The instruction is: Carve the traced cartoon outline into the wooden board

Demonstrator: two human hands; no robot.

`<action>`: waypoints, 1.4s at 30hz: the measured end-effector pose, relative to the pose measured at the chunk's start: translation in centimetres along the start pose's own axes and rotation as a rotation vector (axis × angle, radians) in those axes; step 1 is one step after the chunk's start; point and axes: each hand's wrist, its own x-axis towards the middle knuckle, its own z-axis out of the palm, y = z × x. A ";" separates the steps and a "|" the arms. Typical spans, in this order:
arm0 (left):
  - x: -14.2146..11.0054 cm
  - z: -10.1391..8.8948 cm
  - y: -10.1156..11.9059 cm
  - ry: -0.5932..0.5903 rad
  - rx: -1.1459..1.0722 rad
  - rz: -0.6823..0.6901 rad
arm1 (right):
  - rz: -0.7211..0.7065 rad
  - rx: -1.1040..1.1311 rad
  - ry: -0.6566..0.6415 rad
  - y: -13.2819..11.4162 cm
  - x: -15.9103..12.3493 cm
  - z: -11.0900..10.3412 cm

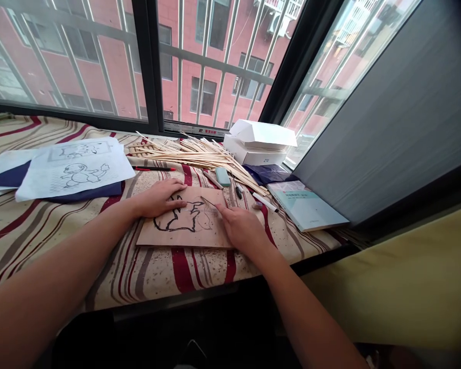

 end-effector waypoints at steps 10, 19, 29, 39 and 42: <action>-0.2 0.0 0.2 0.018 -0.029 -0.009 | 0.100 -0.022 -0.113 -2.1 -3.8 -1.6; -0.3 -0.1 0.7 0.009 0.011 -0.013 | 0.198 -0.031 -0.134 -4.7 -3.8 -2.0; -0.6 0.1 1.7 0.006 0.103 -0.092 | 0.240 -0.005 -0.121 -6.2 -4.1 -1.9; -0.7 0.2 1.8 0.001 0.145 -0.130 | 0.239 -0.071 -0.083 -5.9 -4.2 -1.6; -0.8 0.1 1.9 -0.005 0.126 -0.134 | 0.250 -0.080 -0.104 -5.3 -4.0 -1.4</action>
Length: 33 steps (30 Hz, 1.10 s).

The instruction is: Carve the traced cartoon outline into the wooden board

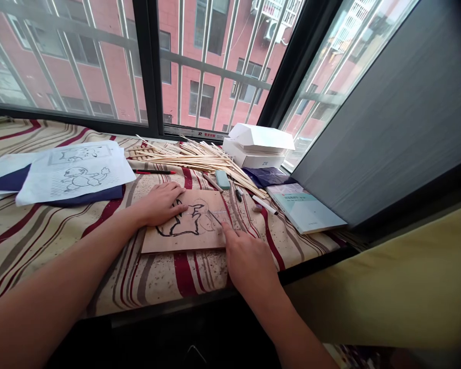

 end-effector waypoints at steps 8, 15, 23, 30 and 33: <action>0.0 0.2 -0.2 0.012 -0.037 0.015 | -0.119 -0.035 0.006 2.5 3.1 0.0; 0.0 0.3 -0.4 0.013 -0.040 0.028 | -0.228 -0.031 0.033 3.7 5.6 0.3; -0.1 -0.2 -0.3 -0.008 -0.053 0.025 | -0.373 -0.027 0.043 5.6 8.2 -1.3; 0.0 -0.1 -0.5 -0.007 -0.034 0.024 | -0.399 0.046 0.063 6.8 9.3 0.3; 0.1 0.0 -0.7 -0.012 -0.020 0.027 | -0.392 0.073 0.074 6.9 9.7 0.3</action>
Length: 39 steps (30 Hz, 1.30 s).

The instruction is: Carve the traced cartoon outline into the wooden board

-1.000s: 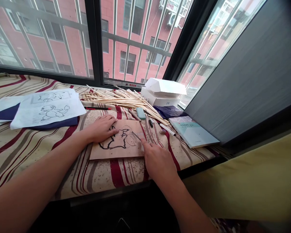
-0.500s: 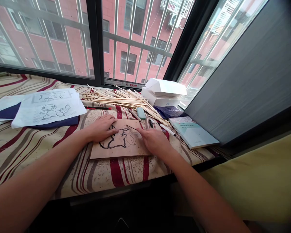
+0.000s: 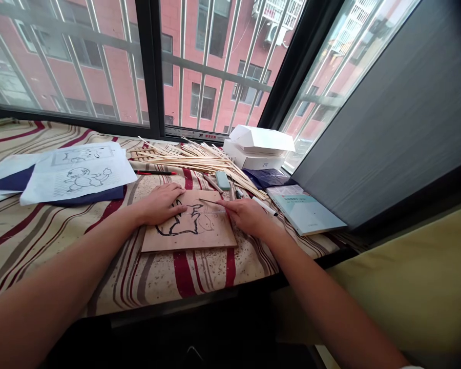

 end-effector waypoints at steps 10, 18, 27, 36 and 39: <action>0.0 0.0 -0.5 0.015 -0.011 0.013 | -0.007 0.268 0.057 0.9 1.0 1.3; 0.0 0.0 -0.5 -0.006 -0.008 -0.006 | -0.057 0.002 0.035 1.4 1.0 1.0; 0.0 -0.1 -0.4 -0.006 -0.017 0.009 | -0.117 -0.265 0.018 1.6 0.6 0.9; 0.0 0.0 -0.3 0.022 -0.042 0.036 | -0.168 -0.183 0.026 0.5 2.0 1.0; 0.0 0.1 -0.5 0.033 -0.063 0.042 | -0.156 -0.035 0.063 0.4 2.8 -0.2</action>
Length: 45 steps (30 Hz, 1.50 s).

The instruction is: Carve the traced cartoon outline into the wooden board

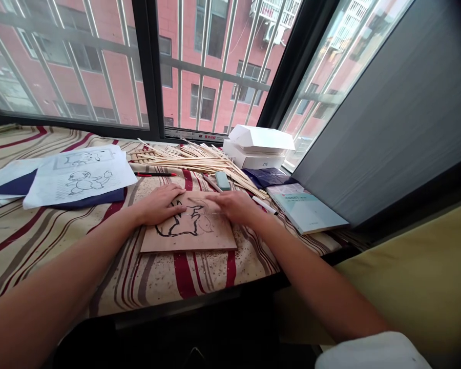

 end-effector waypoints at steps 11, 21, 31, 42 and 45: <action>-0.1 0.1 -0.3 0.016 -0.026 0.012 | 0.506 0.006 0.086 5.8 -2.1 1.9; -0.1 0.2 -0.2 0.023 -0.018 -0.005 | 0.346 -0.170 0.043 3.8 1.6 0.5; -0.1 -0.4 0.4 0.026 0.062 -0.013 | 0.279 -0.122 -0.058 2.0 7.3 1.0; -5.2 -3.8 6.4 -0.404 0.112 -0.087 | 0.360 -0.050 0.010 2.5 6.9 1.3; -5.6 -3.7 5.9 -0.379 0.146 -0.033 | 0.408 0.130 0.113 2.6 6.7 1.2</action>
